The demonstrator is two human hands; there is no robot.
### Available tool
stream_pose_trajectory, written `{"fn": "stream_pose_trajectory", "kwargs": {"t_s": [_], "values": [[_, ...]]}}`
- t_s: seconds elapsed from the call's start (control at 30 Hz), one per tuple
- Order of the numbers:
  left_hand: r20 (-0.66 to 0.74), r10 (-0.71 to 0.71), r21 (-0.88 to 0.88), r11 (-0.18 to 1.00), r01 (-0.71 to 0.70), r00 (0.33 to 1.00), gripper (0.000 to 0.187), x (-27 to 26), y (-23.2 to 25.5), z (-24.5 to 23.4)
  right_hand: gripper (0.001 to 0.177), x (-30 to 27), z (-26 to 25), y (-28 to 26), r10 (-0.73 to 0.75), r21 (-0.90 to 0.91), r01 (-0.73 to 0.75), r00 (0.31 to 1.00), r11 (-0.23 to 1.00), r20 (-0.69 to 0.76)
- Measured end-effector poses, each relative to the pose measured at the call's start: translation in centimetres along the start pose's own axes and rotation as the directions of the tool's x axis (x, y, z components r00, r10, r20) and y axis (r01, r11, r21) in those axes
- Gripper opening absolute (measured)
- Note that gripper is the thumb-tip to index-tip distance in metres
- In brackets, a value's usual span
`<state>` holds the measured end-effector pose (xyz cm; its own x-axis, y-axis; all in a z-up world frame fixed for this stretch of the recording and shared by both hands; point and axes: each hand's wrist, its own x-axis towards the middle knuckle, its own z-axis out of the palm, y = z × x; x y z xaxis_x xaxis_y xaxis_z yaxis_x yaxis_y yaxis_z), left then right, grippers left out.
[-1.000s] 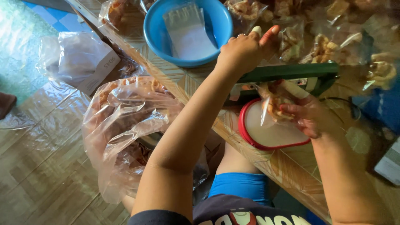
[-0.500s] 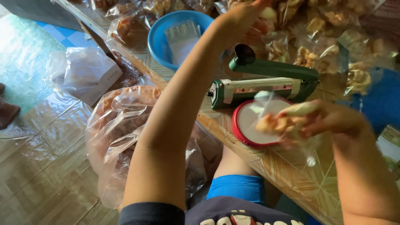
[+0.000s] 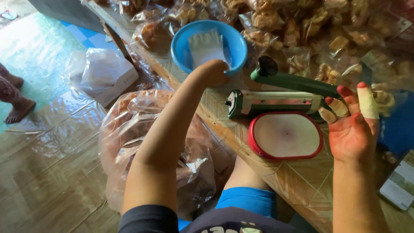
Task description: The person is manually packaging snacks by scooping them from a large bulk container into individual plastic bags and then sealing each bag using a heat sealing machine.
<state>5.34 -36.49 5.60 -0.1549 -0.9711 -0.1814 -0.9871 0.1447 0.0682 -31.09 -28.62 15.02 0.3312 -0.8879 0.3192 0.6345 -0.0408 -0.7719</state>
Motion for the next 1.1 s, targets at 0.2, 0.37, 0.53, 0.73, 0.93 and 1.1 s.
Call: {"fn": "stream_pose_trajectory", "kwargs": {"t_s": [0.2,0.37,0.53,0.73,0.93,1.1], "values": [[-0.432,-0.163,-0.386,0.922,-0.019,0.887,0.021,-6.3,0.7,-4.6,0.064,-2.5,3.2,2.6,-0.01,-0.071,0.015,0.998,0.997,0.069],[-0.641,-0.443,-0.746,0.55,-0.374,0.626,0.037,-10.5,0.1,-5.6,0.028,-6.7,8.0,6.9,0.24,-0.295,-0.165,0.941,0.941,0.238],[-0.645,-0.572,-0.733,0.279,-0.62,0.507,0.038,-19.4,-3.1,-2.8,0.033,-9.0,9.4,17.2,0.671,-0.457,-0.566,0.735,0.686,0.096],[-0.386,-0.874,-0.914,0.321,-0.247,0.294,0.013,-36.3,-0.8,2.7,0.032,-12.5,5.4,35.6,0.776,-0.833,-0.273,0.574,0.482,0.261],[0.009,-0.991,-0.983,-0.033,-0.179,0.131,0.027,-45.6,4.4,12.4,0.032,-13.9,8.0,44.0,0.845,-0.968,0.236,0.532,-0.081,0.059],[0.272,-0.96,-0.954,-0.277,-0.116,0.063,0.036,-48.1,7.4,16.1,0.027,-14.3,9.4,44.0,0.793,-0.975,0.196,0.608,-0.108,0.034]]}}
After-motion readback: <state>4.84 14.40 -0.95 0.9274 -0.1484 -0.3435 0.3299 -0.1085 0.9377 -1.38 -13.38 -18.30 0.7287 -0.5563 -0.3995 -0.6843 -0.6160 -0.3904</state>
